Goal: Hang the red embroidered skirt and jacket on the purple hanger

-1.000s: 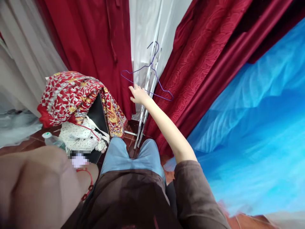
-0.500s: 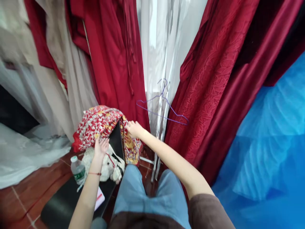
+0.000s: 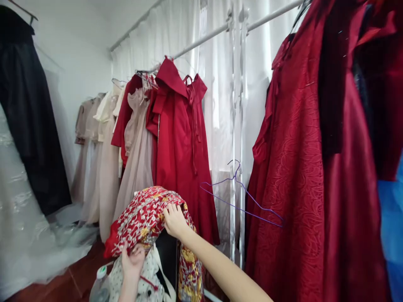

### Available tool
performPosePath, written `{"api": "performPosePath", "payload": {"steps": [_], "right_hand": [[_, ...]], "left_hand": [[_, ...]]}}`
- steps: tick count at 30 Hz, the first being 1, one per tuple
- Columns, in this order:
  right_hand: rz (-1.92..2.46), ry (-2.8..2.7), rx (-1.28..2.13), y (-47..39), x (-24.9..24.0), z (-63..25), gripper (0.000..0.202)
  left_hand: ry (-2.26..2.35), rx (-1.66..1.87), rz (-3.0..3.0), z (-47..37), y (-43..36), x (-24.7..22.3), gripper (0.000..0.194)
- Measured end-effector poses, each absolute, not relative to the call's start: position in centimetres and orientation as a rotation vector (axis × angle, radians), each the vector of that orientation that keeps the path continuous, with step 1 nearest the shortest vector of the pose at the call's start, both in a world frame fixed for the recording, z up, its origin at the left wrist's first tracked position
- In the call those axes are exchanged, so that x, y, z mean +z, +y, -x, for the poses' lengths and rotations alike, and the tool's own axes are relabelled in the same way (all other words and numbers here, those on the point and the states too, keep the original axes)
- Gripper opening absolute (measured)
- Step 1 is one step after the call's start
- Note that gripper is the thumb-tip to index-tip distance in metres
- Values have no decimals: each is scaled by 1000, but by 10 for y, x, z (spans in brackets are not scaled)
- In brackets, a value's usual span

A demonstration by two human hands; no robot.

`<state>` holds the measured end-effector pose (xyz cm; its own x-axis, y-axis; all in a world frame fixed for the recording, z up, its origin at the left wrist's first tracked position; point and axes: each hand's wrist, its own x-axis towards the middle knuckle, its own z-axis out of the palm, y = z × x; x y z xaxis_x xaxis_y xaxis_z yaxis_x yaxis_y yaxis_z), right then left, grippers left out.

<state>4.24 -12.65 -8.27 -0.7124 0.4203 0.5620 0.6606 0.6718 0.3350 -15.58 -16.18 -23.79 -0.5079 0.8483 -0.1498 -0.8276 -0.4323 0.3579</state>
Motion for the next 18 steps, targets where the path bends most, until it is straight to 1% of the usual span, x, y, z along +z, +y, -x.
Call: {"api": "performPosePath", "payload": {"steps": [2,5,8,9,10,12,14,16,18], "right_hand": [[755,-2481,-743,-133,-76,-30,44],[663,-2540,-752,-140,-75,-10,57],[633,-2600,-737,-149,-83,9,76],[634,-2618,-726,-152,-84,14,80],[648,-2628,-713,-155,-85,19,80],[708,-2623,-689,-160,-82,25,72],[764,-2604,-676,-163,-72,27,64],[779,-2604,-675,-164,-58,24,61],[789,-2610,-663,-164,-41,17,60]], "left_hand": [[334,2098,26,148,-178,-217,21],[498,2172,-77,139,-192,-193,9],[656,2241,-152,133,-198,-184,15],[692,2247,-178,131,-200,-183,18],[722,2253,-224,129,-202,-182,21],[780,2281,-394,126,-209,-178,29],[867,2325,-607,124,-217,-171,39],[977,2336,-772,123,-224,-159,50],[1033,2304,-844,120,-227,-144,50]]}}
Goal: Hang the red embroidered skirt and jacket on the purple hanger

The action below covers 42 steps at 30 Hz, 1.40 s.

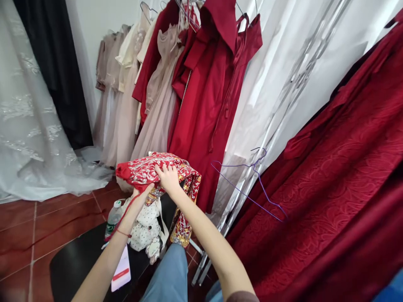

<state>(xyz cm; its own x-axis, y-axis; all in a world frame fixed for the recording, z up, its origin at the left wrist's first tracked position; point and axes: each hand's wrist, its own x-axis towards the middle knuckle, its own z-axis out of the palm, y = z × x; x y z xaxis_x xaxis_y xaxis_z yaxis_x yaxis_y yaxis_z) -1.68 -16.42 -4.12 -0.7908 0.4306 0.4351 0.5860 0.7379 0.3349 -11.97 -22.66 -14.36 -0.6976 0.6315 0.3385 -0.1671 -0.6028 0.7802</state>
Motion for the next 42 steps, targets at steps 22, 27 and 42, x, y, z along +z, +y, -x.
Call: {"api": "performPosePath", "payload": {"steps": [22,27,42], "right_hand": [[1374,-1873,-70,-97,-31,-258,56],[1544,-2177,-438,-121,-46,-297,66],[1112,-2869,-751,-159,-74,-413,29]], "left_hand": [[1058,1557,-848,-52,-76,-30,11],[1027,1337,-1134,-105,-68,-52,17],[1061,769,-1590,-36,-22,-71,36]]}}
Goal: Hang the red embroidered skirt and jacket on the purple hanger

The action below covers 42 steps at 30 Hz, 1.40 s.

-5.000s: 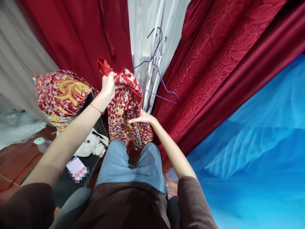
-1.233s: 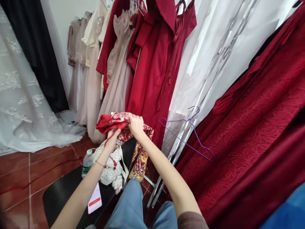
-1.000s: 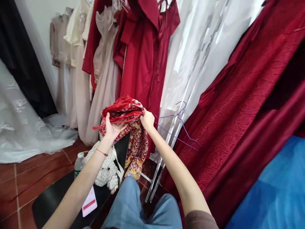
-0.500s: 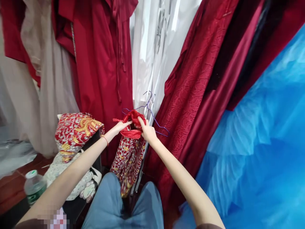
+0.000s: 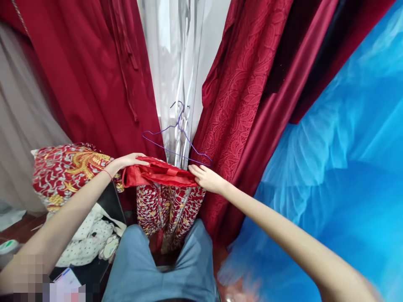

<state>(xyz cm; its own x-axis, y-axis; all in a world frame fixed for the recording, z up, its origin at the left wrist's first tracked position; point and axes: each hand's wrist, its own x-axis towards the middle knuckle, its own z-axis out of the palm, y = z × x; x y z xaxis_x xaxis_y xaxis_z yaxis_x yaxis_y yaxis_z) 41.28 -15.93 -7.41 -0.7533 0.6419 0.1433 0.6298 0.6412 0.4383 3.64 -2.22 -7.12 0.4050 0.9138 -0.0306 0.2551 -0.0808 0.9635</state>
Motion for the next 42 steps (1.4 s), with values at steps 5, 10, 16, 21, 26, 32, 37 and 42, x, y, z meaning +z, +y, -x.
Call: {"api": "performPosePath", "payload": {"steps": [5,10,16,21,26,32,37,42], "right_hand": [[-651,2785,582,-167,-92,-403,37],[-908,2666,595,-151,-91,-410,29],[-1465,2735,842,-110,-92,-411,26],[-1797,2733,811,-84,-108,-406,27],[-2076,2702,812,-79,-109,-413,25],[-1908,2903,970,-85,-115,-417,19],[-1775,2989,1112,-89,-129,-409,19],[-1656,3011,1210,-89,-142,-399,26]], "left_hand": [[1129,840,-1623,-36,-19,-92,19],[1542,1085,-1754,-32,-8,-120,17],[1769,1272,-1834,-34,6,-133,32],[1712,811,-2330,-39,30,-81,38],[1623,360,-2810,-14,81,-11,17],[1359,7,-2667,-2,156,-1,34],[1087,208,-2324,8,191,-44,35],[955,253,-2173,20,195,-53,35]]}}
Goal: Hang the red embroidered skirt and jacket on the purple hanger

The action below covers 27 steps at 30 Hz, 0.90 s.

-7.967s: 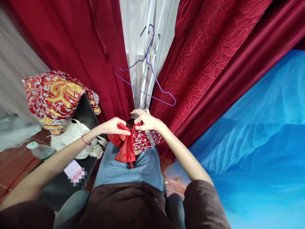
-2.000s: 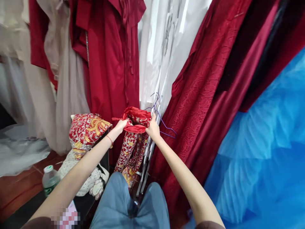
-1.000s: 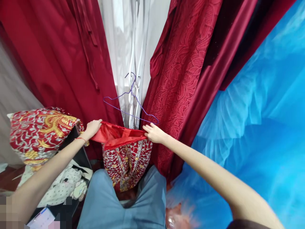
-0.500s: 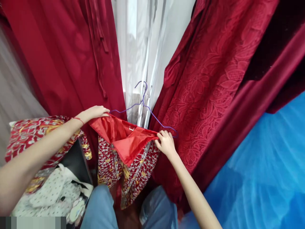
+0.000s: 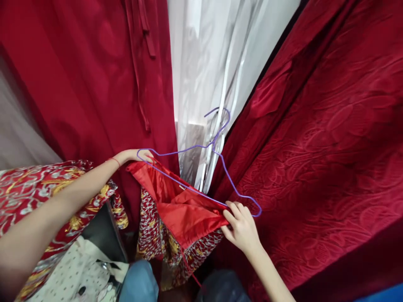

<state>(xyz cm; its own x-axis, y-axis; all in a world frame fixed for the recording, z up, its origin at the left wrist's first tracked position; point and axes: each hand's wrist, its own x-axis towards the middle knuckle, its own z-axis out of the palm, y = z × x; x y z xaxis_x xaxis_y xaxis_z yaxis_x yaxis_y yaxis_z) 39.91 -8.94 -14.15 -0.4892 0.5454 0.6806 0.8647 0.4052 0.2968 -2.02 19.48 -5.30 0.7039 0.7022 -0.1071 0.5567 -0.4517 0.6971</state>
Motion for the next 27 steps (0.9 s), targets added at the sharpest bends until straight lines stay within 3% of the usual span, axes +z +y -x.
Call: {"api": "performPosePath", "payload": {"steps": [8,15,18,22,27], "right_hand": [[1333,-2163,-960,-92,-129,-395,19],[725,-2455,-774,-117,-136,-367,30],[670,-2534,-756,-122,-148,-344,35],[652,-2622,-714,-121,-152,-320,45],[769,-2684,-707,-106,-139,-322,31]], "left_hand": [[1132,499,-2178,19,184,-33,32],[1228,623,-2124,12,179,-36,25],[1396,646,-2154,9,178,-36,27],[1761,511,-2320,7,176,-32,40],[2050,253,-2555,4,165,-27,50]]}}
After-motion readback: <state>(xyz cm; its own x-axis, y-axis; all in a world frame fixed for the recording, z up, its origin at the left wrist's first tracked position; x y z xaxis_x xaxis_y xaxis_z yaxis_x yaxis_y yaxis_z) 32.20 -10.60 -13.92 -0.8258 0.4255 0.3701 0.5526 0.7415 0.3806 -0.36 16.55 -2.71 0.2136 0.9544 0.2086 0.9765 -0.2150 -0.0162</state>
